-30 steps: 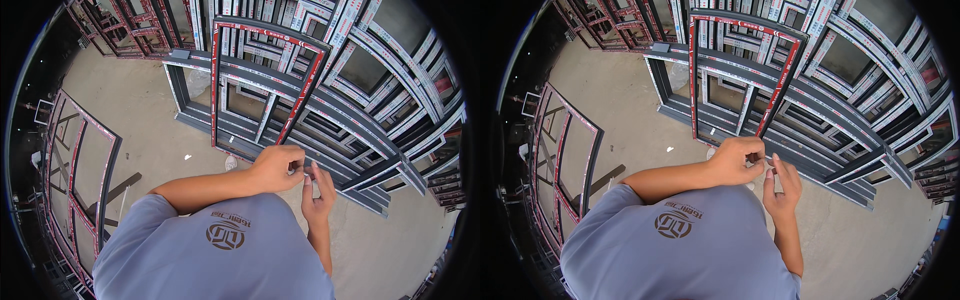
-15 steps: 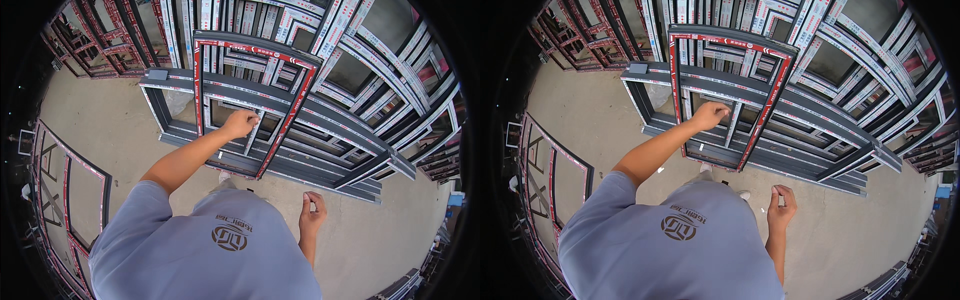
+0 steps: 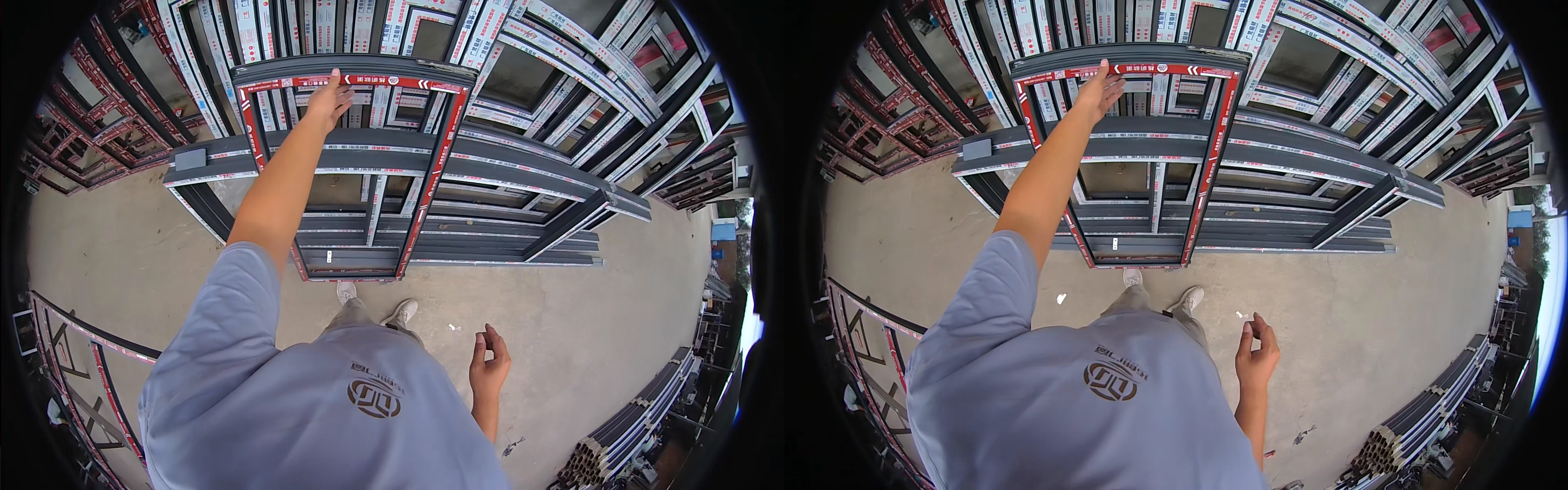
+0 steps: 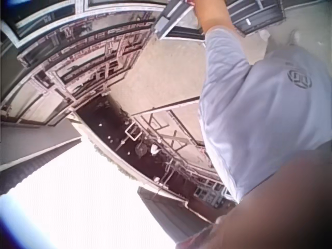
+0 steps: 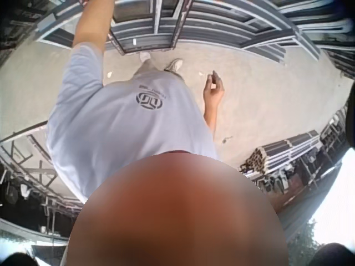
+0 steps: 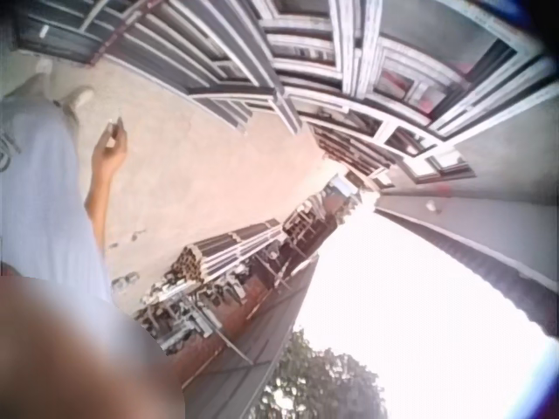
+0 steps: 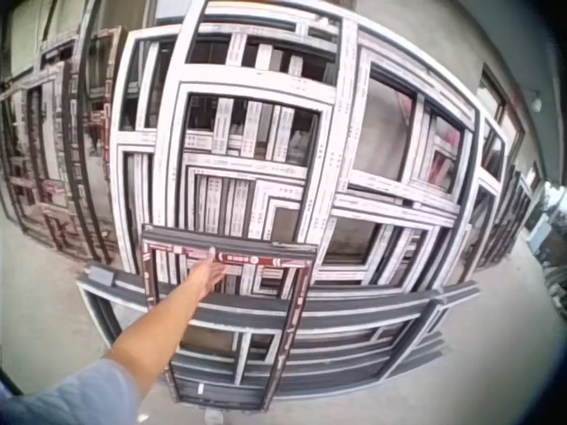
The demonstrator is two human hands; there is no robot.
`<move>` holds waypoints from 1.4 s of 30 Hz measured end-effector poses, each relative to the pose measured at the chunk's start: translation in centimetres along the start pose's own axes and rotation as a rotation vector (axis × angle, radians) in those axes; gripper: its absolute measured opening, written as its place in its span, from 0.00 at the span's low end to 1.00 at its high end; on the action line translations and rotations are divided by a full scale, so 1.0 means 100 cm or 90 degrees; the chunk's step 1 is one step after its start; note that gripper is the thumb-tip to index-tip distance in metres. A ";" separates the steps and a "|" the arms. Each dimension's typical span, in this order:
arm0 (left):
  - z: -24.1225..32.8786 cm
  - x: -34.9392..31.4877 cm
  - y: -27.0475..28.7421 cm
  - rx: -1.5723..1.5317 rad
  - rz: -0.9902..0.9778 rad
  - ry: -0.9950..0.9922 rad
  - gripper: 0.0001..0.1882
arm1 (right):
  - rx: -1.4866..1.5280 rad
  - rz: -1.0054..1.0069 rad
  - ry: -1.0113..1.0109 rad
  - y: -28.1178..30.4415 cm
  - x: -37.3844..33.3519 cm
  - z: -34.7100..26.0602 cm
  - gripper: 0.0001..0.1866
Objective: The person assembles a window frame by inserting a black rubber seal into the grooves of a red and grey metal frame using a green T-handle tool. They work along the edges and corners, then lift and reposition the frame to continue the process.
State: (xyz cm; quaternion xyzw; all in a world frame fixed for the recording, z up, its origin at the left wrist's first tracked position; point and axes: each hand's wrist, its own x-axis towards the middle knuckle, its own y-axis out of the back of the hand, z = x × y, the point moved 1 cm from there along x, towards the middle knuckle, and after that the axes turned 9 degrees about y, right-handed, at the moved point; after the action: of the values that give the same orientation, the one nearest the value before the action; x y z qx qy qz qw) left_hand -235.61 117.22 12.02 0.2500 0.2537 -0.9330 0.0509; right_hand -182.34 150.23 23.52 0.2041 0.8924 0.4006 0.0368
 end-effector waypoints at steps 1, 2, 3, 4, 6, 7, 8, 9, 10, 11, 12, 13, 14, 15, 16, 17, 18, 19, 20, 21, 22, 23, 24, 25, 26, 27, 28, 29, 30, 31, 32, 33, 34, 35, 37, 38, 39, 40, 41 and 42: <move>0.002 0.006 -0.006 -0.041 0.000 0.003 0.40 | -0.012 -0.005 0.006 0.003 -0.002 0.003 0.12; 0.002 0.010 -0.011 -0.081 0.000 0.005 0.38 | -0.024 -0.001 0.019 0.006 -0.005 0.006 0.12; 0.002 0.012 -0.014 -0.109 0.006 0.006 0.35 | -0.035 0.001 0.032 0.008 -0.007 0.009 0.12; 0.002 0.013 -0.019 -0.120 0.009 -0.001 0.34 | -0.044 0.003 0.045 0.011 -0.009 0.013 0.12; 0.000 0.011 -0.025 -0.141 0.032 -0.011 0.34 | -0.053 -0.001 0.064 0.017 -0.012 0.022 0.12; 0.000 0.009 -0.026 -0.131 0.030 -0.013 0.32 | -0.048 -0.006 0.060 0.020 -0.013 0.027 0.11; 0.001 0.006 -0.028 -0.129 0.039 -0.012 0.31 | -0.041 -0.012 0.059 0.024 -0.015 0.033 0.11; 0.001 0.002 -0.029 -0.129 0.050 -0.010 0.31 | -0.040 -0.015 0.057 0.027 -0.016 0.039 0.11; 0.001 -0.002 -0.029 -0.127 0.065 -0.011 0.31 | -0.036 -0.022 0.046 0.031 -0.015 0.047 0.11; 0.000 -0.007 -0.030 -0.107 0.087 -0.015 0.31 | -0.029 -0.030 0.036 0.035 -0.015 0.054 0.11; 0.000 -0.014 -0.030 -0.106 0.087 -0.023 0.32 | -0.020 -0.040 0.022 0.039 -0.013 0.063 0.12; -0.003 -0.023 -0.029 -0.104 0.092 -0.030 0.32 | -0.011 -0.034 0.045 0.041 -0.010 0.071 0.11; -0.004 -0.032 -0.029 -0.101 0.098 -0.039 0.32 | -0.001 -0.030 0.064 0.044 -0.007 0.081 0.10; -0.004 -0.040 -0.029 -0.096 0.102 -0.035 0.33 | 0.011 -0.027 0.086 0.047 0.000 0.090 0.09; -0.003 -0.051 -0.029 -0.099 0.100 -0.044 0.33 | 0.025 -0.030 0.108 0.049 0.006 0.099 0.09; -0.005 -0.062 -0.028 -0.101 0.102 -0.050 0.34 | 0.040 -0.033 0.133 0.051 0.014 0.109 0.09; -0.008 -0.074 -0.029 -0.100 0.109 -0.055 0.34 | 0.058 -0.035 0.156 0.054 0.022 0.117 0.08; -0.011 -0.087 -0.030 -0.091 0.120 -0.061 0.35 | 0.061 -0.041 0.178 0.057 0.031 0.124 0.08; -0.014 -0.100 -0.030 -0.090 0.111 -0.071 0.35 | 0.068 -0.048 0.199 0.059 0.040 0.130 0.08; -0.018 -0.114 -0.030 -0.088 0.107 -0.079 0.35 | 0.077 -0.058 0.217 0.060 0.048 0.132 0.08; -0.021 -0.128 -0.028 -0.090 0.108 -0.086 0.36 | 0.087 -0.056 0.241 0.060 0.057 0.131 0.08; -0.026 -0.144 -0.026 -0.087 0.088 -0.104 0.35 | 0.097 -0.056 0.266 0.060 0.064 0.130 0.09; -0.030 -0.159 -0.023 -0.089 0.088 -0.105 0.34 | 0.108 -0.062 0.289 0.061 0.073 0.126 0.09; -0.035 -0.174 -0.020 -0.090 0.071 -0.117 0.34 | 0.109 -0.092 0.299 0.062 0.082 0.120 0.12; -0.040 -0.190 -0.017 -0.091 0.063 -0.123 0.34 | 0.109 -0.077 0.357 0.061 0.091 0.110 0.13; -0.045 -0.205 -0.013 -0.079 0.052 -0.134 0.36 | 0.111 -0.067 0.401 0.059 0.099 0.099 0.14; -0.050 -0.220 -0.010 -0.086 0.081 -0.139 0.38 | 0.114 -0.055 0.443 0.058 0.106 0.085 0.15; -0.055 -0.234 -0.011 -0.093 0.076 -0.147 0.38 | 0.131 -0.050 0.476 0.058 0.115 0.069 0.16; -0.062 -0.250 -0.008 -0.101 0.076 -0.155 0.38 | 0.147 -0.042 0.512 0.055 0.120 0.053 0.17; -0.069 -0.268 -0.005 -0.084 0.067 -0.144 0.34 | 0.165 -0.038 0.544 0.052 0.125 0.036 0.18; -0.074 -0.284 -0.002 -0.074 0.061 -0.149 0.34 | 0.165 -0.021 0.590 0.050 0.129 0.018 0.19; -0.080 -0.300 0.000 -0.067 0.052 -0.156 0.34 | 0.168 -0.017 0.626 0.047 0.133 0.000 0.20; -0.086 -0.316 0.001 -0.059 0.042 -0.162 0.34 | 0.158 0.007 0.673 0.044 0.137 -0.017 0.21; -0.093 -0.332 0.002 -0.063 0.066 -0.171 0.34 | 0.148 0.023 0.711 0.041 0.141 -0.033 0.22; -0.104 -0.361 0.005 -0.092 0.056 -0.179 0.39 | 0.136 0.044 0.759 0.033 0.140 -0.061 0.22; -0.109 -0.375 0.007 -0.111 0.051 -0.183 0.42 | 0.129 0.040 0.769 0.028 0.138 -0.073 0.23; -0.115 -0.390 0.008 -0.113 0.062 -0.177 0.44 | 0.117 0.044 0.778 0.025 0.133 -0.083 0.23; -0.121 -0.404 0.010 -0.106 0.073 -0.171 0.44 | 0.093 0.053 0.773 0.022 0.124 -0.089 0.24; -0.127 -0.417 0.012 -0.101 0.085 -0.164 0.43 | 0.064 0.054 0.767 0.018 0.116 -0.094 0.24; -0.134 -0.431 0.015 -0.099 0.095 -0.165 0.42 | 0.030 0.043 0.754 0.014 0.108 -0.097 0.24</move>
State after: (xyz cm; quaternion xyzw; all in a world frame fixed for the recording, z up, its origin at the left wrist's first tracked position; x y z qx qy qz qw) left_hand -191.91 121.25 22.52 0.1410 0.2972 -0.9286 0.1718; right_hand -193.91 148.55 32.15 -0.0254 0.7629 0.4271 -0.4847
